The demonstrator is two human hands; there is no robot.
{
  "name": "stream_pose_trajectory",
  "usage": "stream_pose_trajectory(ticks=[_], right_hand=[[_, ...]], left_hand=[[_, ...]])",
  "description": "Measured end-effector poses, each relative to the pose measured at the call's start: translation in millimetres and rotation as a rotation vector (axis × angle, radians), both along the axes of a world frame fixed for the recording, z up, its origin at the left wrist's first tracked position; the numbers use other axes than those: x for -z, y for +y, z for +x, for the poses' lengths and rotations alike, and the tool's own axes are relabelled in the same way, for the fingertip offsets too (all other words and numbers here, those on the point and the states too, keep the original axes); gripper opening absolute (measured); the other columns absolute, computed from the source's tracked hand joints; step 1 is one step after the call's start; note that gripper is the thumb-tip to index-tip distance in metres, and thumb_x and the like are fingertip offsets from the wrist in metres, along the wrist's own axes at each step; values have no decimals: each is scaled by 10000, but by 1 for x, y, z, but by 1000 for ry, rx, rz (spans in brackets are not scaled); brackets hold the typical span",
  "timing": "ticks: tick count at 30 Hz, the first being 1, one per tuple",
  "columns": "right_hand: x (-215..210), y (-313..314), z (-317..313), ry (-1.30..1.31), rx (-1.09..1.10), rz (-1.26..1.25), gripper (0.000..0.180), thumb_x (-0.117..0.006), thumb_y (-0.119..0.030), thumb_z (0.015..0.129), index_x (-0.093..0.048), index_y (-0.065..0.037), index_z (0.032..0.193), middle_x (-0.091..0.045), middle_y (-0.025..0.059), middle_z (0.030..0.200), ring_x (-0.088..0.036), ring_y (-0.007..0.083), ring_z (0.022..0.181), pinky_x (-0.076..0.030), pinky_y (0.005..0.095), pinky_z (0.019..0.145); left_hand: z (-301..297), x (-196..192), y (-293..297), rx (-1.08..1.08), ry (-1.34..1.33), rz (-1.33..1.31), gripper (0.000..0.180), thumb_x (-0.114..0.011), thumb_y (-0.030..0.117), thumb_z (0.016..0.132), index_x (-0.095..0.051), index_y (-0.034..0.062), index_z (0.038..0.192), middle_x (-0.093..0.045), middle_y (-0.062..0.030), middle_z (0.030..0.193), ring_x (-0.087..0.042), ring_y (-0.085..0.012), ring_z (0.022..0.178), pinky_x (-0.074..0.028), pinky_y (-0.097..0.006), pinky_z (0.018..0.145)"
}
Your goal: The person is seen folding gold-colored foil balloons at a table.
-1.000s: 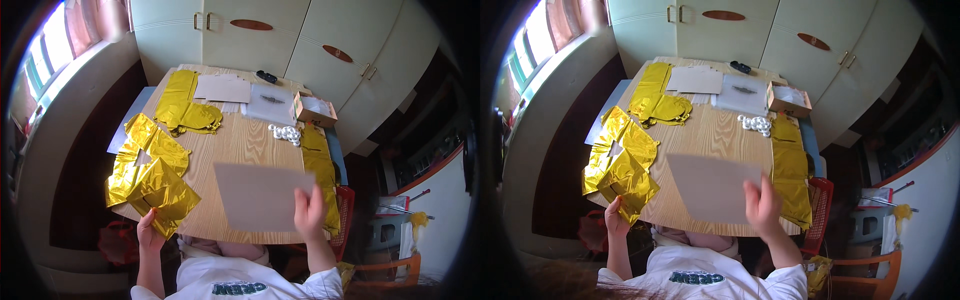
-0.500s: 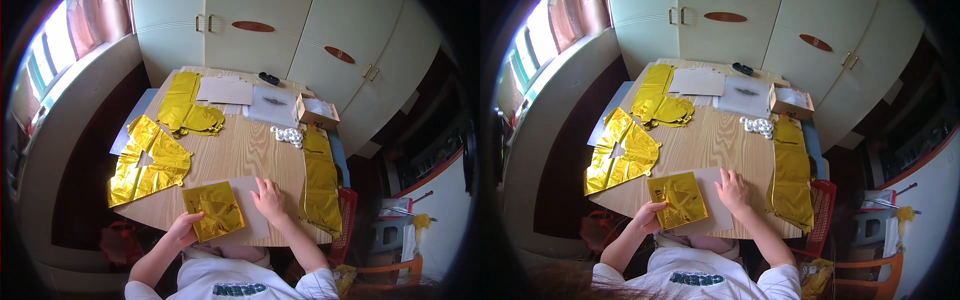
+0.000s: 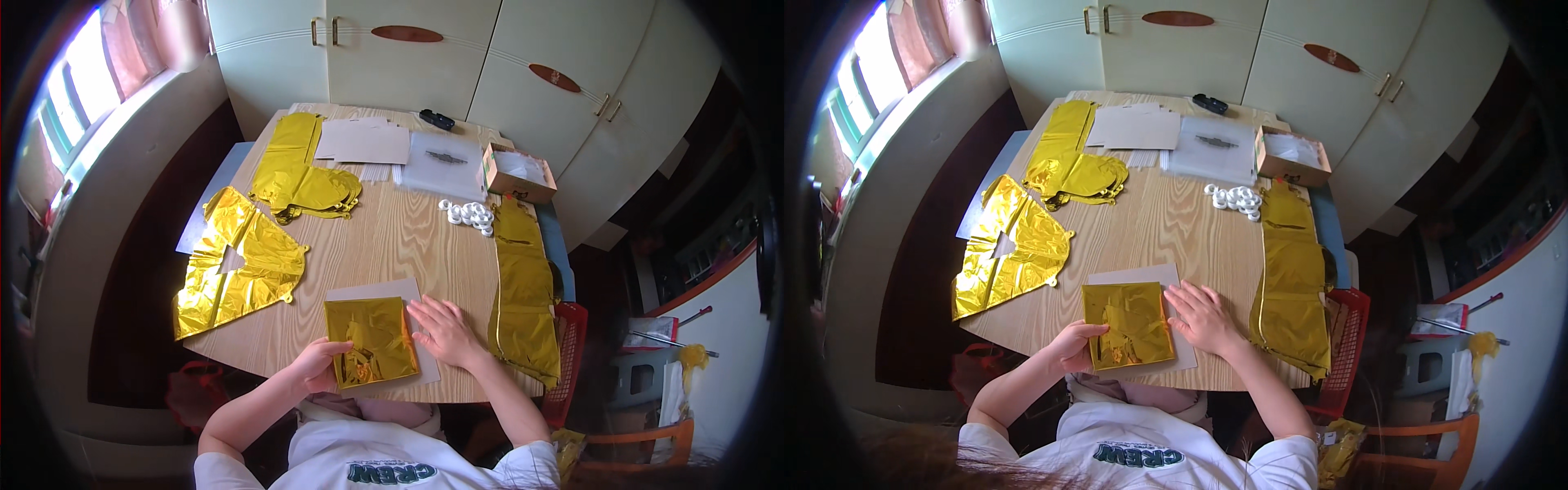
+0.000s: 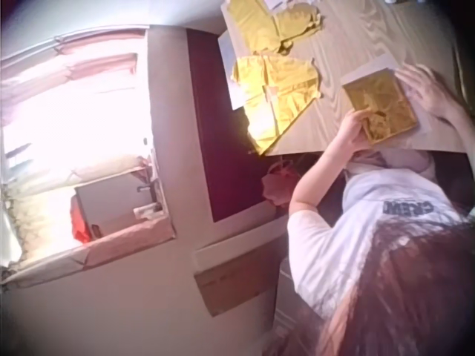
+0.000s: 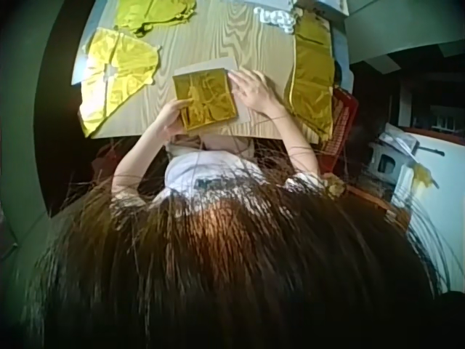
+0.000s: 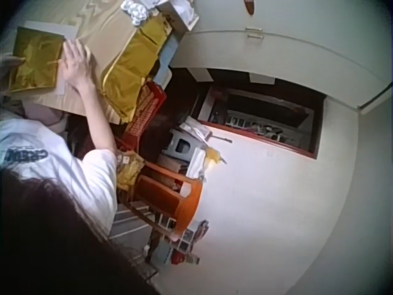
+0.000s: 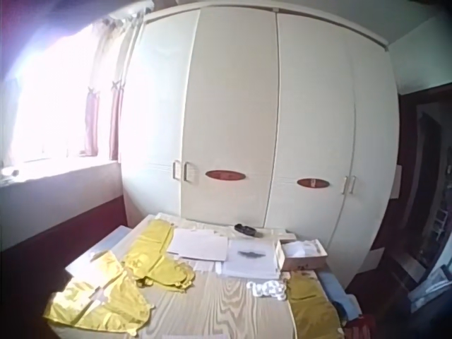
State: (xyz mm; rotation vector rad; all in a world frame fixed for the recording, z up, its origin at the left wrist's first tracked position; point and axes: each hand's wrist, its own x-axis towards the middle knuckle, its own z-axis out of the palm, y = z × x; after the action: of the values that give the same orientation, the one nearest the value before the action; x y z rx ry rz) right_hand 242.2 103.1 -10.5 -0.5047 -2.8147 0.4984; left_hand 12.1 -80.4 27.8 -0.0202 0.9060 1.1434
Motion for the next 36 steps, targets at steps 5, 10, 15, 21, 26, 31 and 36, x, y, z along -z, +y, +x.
stream_pose_trajectory(ticks=[5, 10, 15, 21, 26, 31, 36], right_hand=[[-10, -1, -13, 41, -68, 19, 759, -474, -594, 921, -324, -112, 1488, -331, 126, 1531, -290, 290, 1425, -201, 479, 1156], [-6, -3, -20, -93, -81, 130, 848, -369, -691, 907, -252, -116, 1519, -270, 93, 1569, -256, 263, 1444, -170, 460, 1178], [-6, -4, -20, -101, -87, 153, 861, -367, -695, 908, -261, -90, 1511, -276, 120, 1561, -261, 274, 1442, -164, 472, 1179], [-5, -4, -21, -155, -90, 155, 867, -354, -702, 907, -251, -92, 1515, -242, 113, 1576, -233, 266, 1453, -142, 473, 1186], [-6, -2, -21, -174, -97, 163, 893, -369, -718, 890, -254, -91, 1514, -248, 114, 1573, -223, 271, 1456, -141, 477, 1186], [-6, -2, -22, -173, -110, 170, 966, -411, -758, 843, -253, -81, 1514, -252, 128, 1568, -212, 282, 1458, -137, 482, 1185], [-10, 0, -24, -229, -119, 154, 1066, -463, -800, 780, -246, -55, 1511, -235, 133, 1572, -184, 285, 1466, -123, 486, 1189]], left_hand=[[0, 4, 11, -6, -9, -1, 351, -434, 78, 983, -439, -33, 1315, -547, -204, 1298, -591, -331, 1150, -482, -521, 982], [6, 6, 16, -6, 41, -13, 384, -437, 81, 973, -422, -27, 1341, -560, -192, 1287, -583, -318, 1170, -464, -504, 1003], [-3, 6, 5, -1, 134, 111, 419, -461, 59, 959, -412, -19, 1368, -529, -170, 1312, -585, -292, 1158, -471, -455, 1000], [-28, -3, -17, 198, 930, 288, 464, -526, 82, 935, -426, -8, 1379, -466, -169, 1370, -547, -280, 1181, -469, -403, 981], [-30, -19, 0, 436, 2017, 580, 723, -724, 318, 791, -439, 1, 1375, -421, -235, 1411, -400, -371, 1328, -351, -461, 1084], [-25, 7, 16, 725, 2165, 726, 1039, -678, 657, 723, -349, -37, 1423, -341, -255, 1480, -271, -381, 1419, -206, -504, 1163], [-27, 11, 16, 813, 2213, 711, 1143, -621, 752, 699, -298, -48, 1450, -304, -268, 1499, -223, -402, 1435, -164, -528, 1167]])
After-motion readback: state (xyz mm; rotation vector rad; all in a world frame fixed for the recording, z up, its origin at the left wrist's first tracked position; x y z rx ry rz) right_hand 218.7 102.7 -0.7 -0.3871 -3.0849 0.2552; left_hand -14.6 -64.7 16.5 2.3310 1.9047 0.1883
